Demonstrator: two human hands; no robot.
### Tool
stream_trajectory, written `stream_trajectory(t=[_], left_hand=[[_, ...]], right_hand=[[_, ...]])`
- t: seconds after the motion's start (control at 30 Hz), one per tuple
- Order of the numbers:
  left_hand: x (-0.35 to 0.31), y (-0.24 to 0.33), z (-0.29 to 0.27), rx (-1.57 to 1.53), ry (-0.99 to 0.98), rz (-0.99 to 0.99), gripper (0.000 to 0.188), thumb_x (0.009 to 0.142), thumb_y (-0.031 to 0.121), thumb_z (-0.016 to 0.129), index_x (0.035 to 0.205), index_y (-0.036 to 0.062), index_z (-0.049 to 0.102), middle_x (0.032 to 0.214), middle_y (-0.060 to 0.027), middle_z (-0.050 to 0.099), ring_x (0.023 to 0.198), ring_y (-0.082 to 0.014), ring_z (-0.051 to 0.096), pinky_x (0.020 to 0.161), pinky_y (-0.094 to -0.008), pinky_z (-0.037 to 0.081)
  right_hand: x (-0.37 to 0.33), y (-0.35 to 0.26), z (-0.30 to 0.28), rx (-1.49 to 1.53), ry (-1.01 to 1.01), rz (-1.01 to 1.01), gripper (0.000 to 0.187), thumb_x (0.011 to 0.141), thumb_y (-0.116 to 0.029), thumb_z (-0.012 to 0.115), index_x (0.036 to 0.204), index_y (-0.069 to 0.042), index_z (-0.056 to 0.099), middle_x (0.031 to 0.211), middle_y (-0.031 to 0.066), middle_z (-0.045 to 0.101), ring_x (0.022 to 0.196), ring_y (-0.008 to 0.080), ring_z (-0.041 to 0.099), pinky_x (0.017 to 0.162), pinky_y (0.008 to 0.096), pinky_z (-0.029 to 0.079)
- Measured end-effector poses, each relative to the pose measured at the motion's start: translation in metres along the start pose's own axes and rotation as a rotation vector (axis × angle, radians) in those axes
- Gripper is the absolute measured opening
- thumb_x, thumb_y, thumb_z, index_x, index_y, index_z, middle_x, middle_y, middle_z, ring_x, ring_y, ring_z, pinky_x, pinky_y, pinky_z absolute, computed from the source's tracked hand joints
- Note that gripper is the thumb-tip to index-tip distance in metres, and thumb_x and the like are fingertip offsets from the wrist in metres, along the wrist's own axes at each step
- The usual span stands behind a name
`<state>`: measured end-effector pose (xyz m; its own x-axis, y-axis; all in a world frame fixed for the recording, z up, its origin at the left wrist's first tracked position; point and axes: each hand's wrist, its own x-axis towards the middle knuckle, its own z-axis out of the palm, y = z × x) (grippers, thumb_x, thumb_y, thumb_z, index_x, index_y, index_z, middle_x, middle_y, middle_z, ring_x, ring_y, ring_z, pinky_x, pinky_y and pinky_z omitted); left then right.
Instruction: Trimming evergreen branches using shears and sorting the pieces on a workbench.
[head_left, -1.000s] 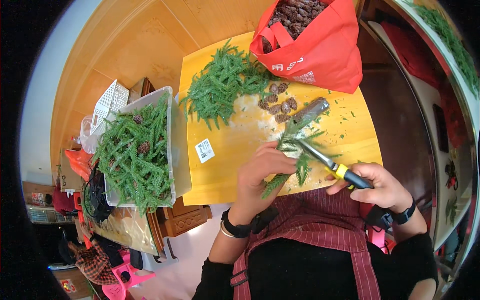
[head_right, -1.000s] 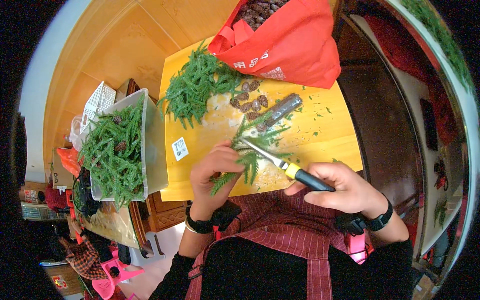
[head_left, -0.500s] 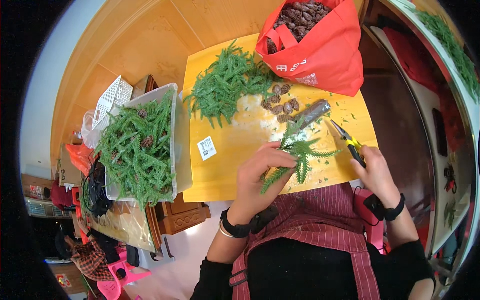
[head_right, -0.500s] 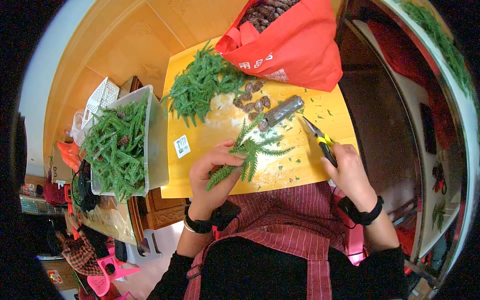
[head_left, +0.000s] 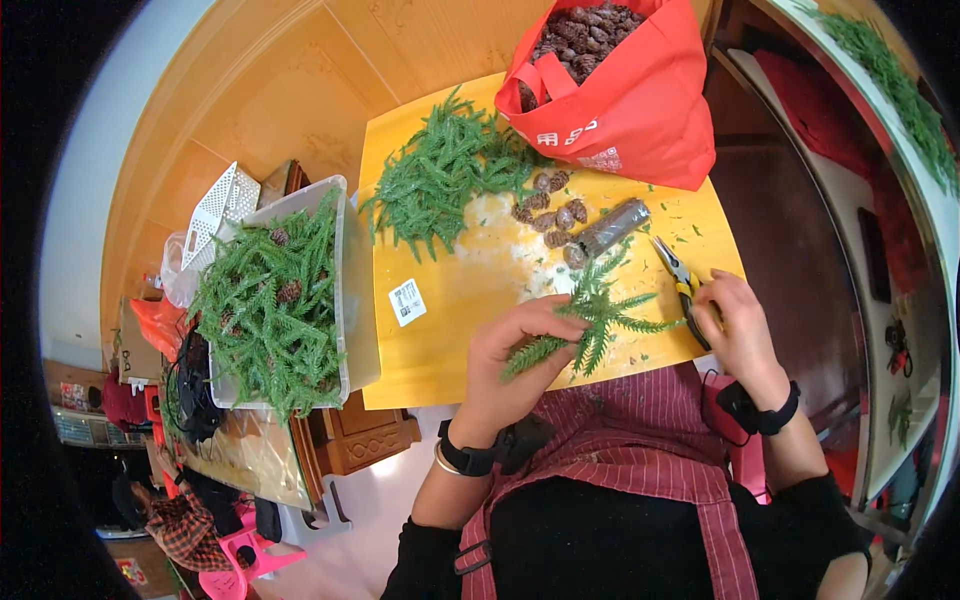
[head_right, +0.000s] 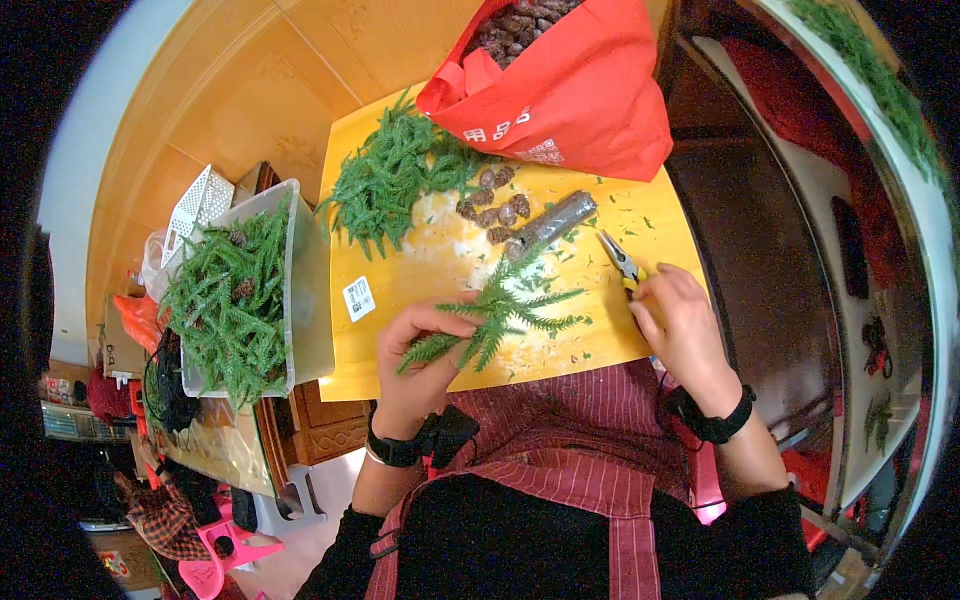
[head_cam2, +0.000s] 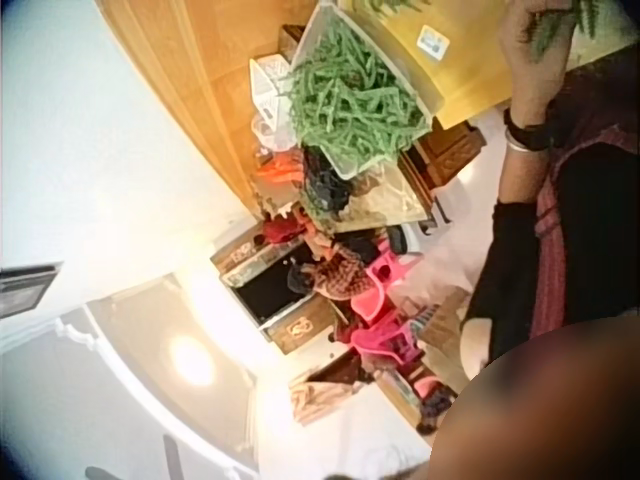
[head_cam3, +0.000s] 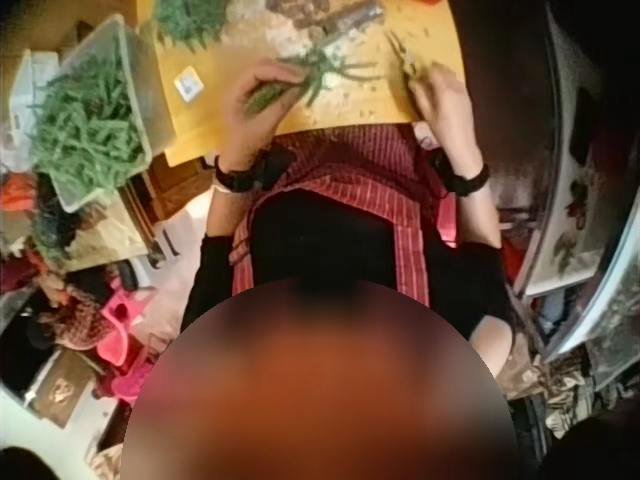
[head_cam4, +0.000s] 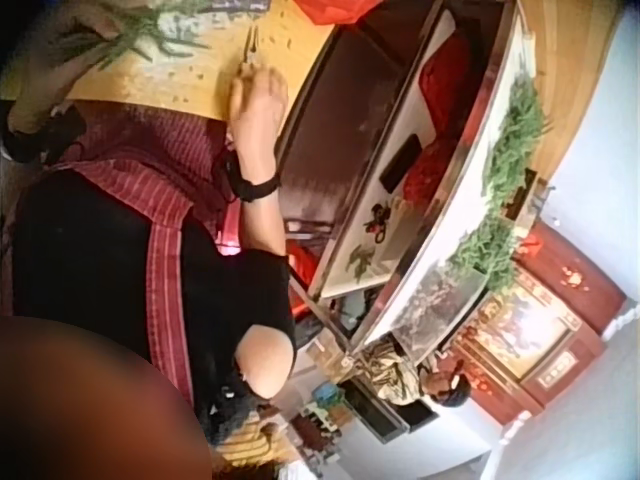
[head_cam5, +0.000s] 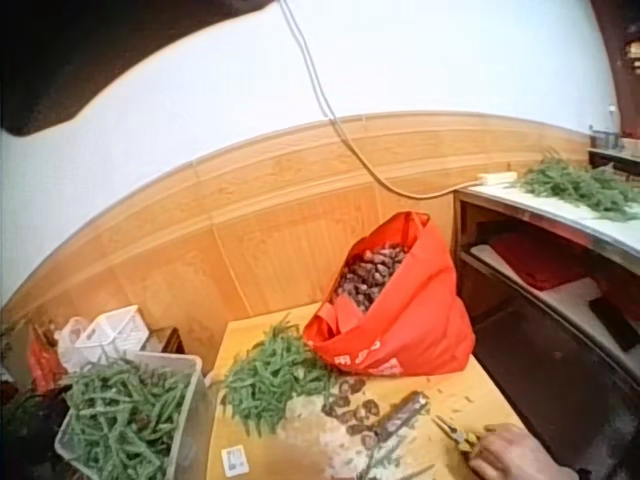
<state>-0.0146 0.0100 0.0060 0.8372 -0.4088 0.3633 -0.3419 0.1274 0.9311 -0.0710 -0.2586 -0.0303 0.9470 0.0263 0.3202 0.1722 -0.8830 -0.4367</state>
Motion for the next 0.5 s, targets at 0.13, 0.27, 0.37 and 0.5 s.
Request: stream_trajectory(t=[0.13,0.27,0.37,0.5], left_hand=[[0.001,-0.005,-0.001,0.088,-0.042,0.104,0.018,0.070,-0.008,0.063,0.081,0.0059,0.060,0.086,-0.0066,0.064,0.091,-0.0228,0.058,0.096,-0.0455,0.038],[0.005,0.001,0.001,0.206,-0.092,0.158,0.020,0.068,-0.007,0.066,0.081,0.0071,0.061,0.085,-0.0058,0.064,0.087,-0.0225,0.058,0.095,-0.0459,0.037],[0.009,0.008,0.005,0.292,-0.114,0.208,0.022,0.067,-0.006,0.068,0.082,0.0081,0.062,0.084,-0.0048,0.064,0.084,-0.0231,0.059,0.093,-0.0445,0.038],[0.007,0.004,0.002,0.380,-0.110,0.224,0.024,0.065,-0.005,0.069,0.084,0.0097,0.064,0.085,-0.0032,0.065,0.083,-0.0219,0.060,0.091,-0.0428,0.039]], right_hand=[[0.023,-0.049,-0.032,0.403,0.149,-0.063,0.012,0.074,-0.004,0.060,0.085,0.001,0.057,0.087,0.0165,0.057,0.084,0.0314,0.057,0.077,0.0357,0.044],[0.044,-0.078,-0.039,0.393,0.106,-0.341,0.021,0.066,-0.006,0.068,0.085,-0.002,0.059,0.084,0.0123,0.058,0.081,0.0271,0.057,0.074,0.0343,0.045],[0.049,-0.080,-0.030,0.407,0.050,-0.350,0.020,0.066,-0.006,0.069,0.083,-0.002,0.059,0.083,0.0112,0.059,0.080,0.0261,0.057,0.072,0.0340,0.045],[0.051,-0.080,-0.021,0.480,0.028,-0.335,0.017,0.066,-0.004,0.069,0.081,-0.002,0.060,0.082,0.0105,0.060,0.078,0.0252,0.058,0.070,0.0331,0.045]])
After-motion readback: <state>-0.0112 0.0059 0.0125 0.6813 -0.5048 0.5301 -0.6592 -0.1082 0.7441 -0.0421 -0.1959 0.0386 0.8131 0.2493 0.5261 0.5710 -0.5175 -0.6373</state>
